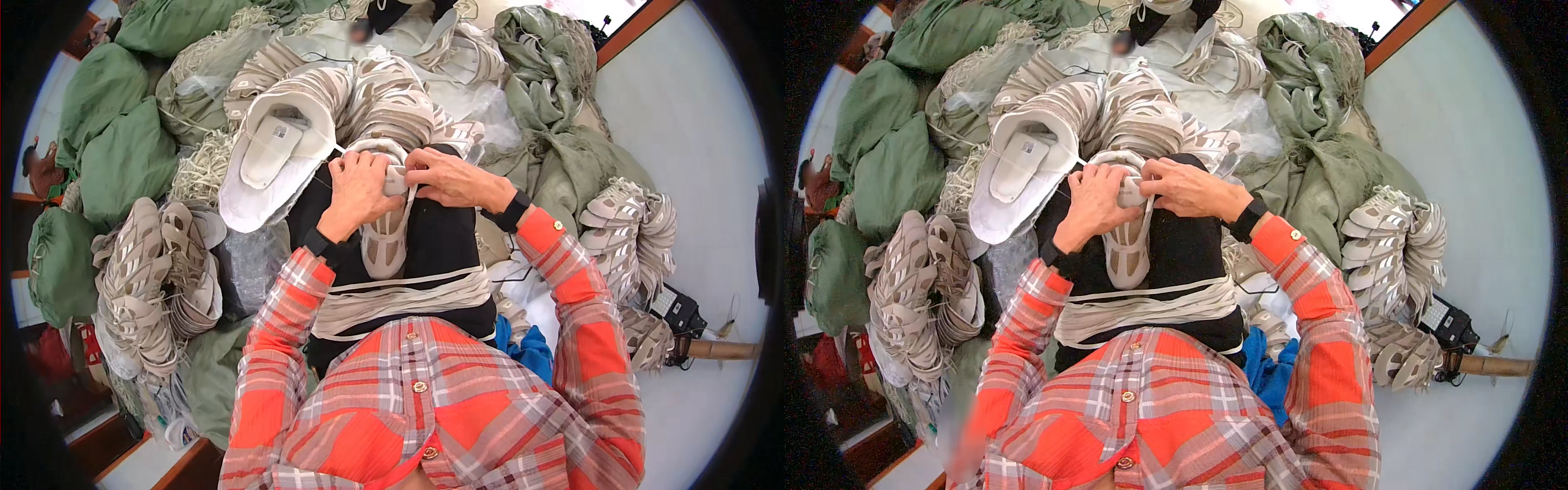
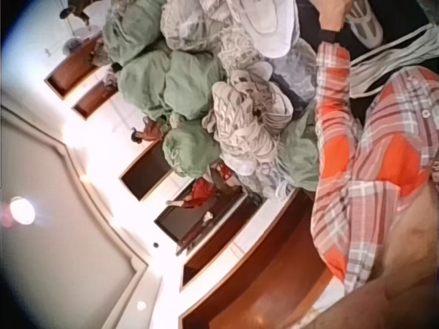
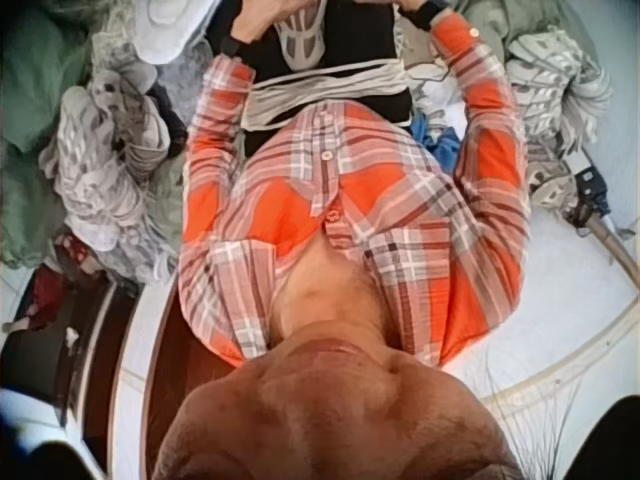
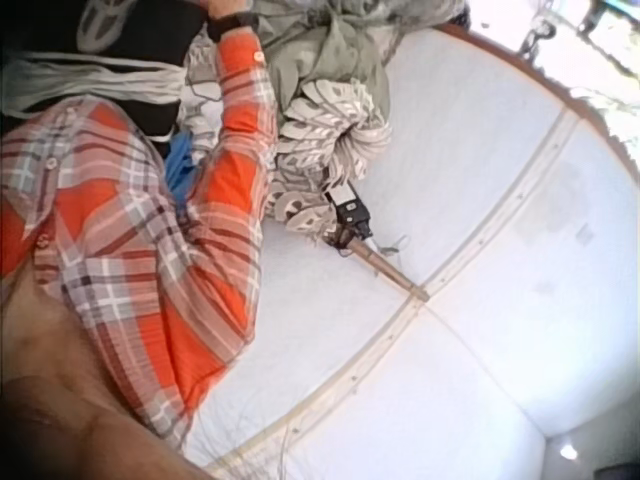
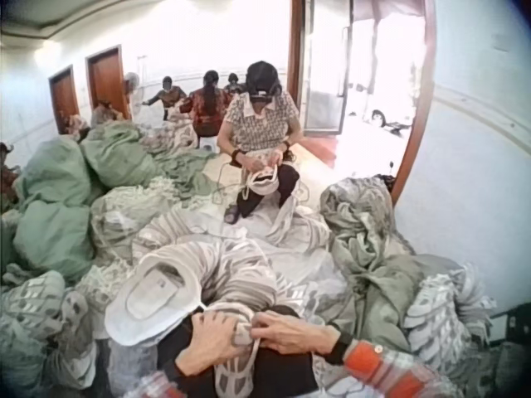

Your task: Lacing a series of shoes in a manufacturing or assembly setting.

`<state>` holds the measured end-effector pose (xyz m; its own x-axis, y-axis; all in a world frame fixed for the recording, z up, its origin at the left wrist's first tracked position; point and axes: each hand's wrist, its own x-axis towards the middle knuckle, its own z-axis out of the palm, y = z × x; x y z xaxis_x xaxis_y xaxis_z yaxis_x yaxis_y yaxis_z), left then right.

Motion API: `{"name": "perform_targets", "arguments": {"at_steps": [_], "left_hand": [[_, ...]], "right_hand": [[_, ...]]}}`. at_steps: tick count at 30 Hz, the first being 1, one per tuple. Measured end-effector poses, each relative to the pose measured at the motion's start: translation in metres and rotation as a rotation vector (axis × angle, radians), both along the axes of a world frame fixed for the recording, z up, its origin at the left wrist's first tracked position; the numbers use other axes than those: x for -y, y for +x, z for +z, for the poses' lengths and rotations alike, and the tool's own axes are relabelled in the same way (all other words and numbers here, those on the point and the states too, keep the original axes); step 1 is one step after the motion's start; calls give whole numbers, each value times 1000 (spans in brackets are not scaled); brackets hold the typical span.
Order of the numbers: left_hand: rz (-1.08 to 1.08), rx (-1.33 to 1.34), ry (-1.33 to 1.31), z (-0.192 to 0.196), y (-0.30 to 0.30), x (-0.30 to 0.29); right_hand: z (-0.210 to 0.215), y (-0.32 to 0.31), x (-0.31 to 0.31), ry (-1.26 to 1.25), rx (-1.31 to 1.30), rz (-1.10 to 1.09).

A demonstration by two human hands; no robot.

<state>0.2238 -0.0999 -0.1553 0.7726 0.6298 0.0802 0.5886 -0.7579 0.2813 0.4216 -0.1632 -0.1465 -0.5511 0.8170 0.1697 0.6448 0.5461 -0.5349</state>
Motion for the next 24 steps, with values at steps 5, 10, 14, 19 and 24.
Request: {"name": "perform_targets", "arguments": {"at_steps": [5,10,14,19,24], "left_hand": [[123,62,243,-22,1,-2],[121,141,123,-24,-12,-13],[44,135,-268,-12,-30,-30],[-42,259,-202,-17,-20,-23],[136,133,21,-19,-5,-8]], "right_hand": [[4,-10,-10,48,60,80],[-19,-23,-35,58,319,-141],[-6,-36,-47,11,455,-255],[-15,-35,-58,4,441,-324],[0,-4,-31,-279,-150,-196]]}}
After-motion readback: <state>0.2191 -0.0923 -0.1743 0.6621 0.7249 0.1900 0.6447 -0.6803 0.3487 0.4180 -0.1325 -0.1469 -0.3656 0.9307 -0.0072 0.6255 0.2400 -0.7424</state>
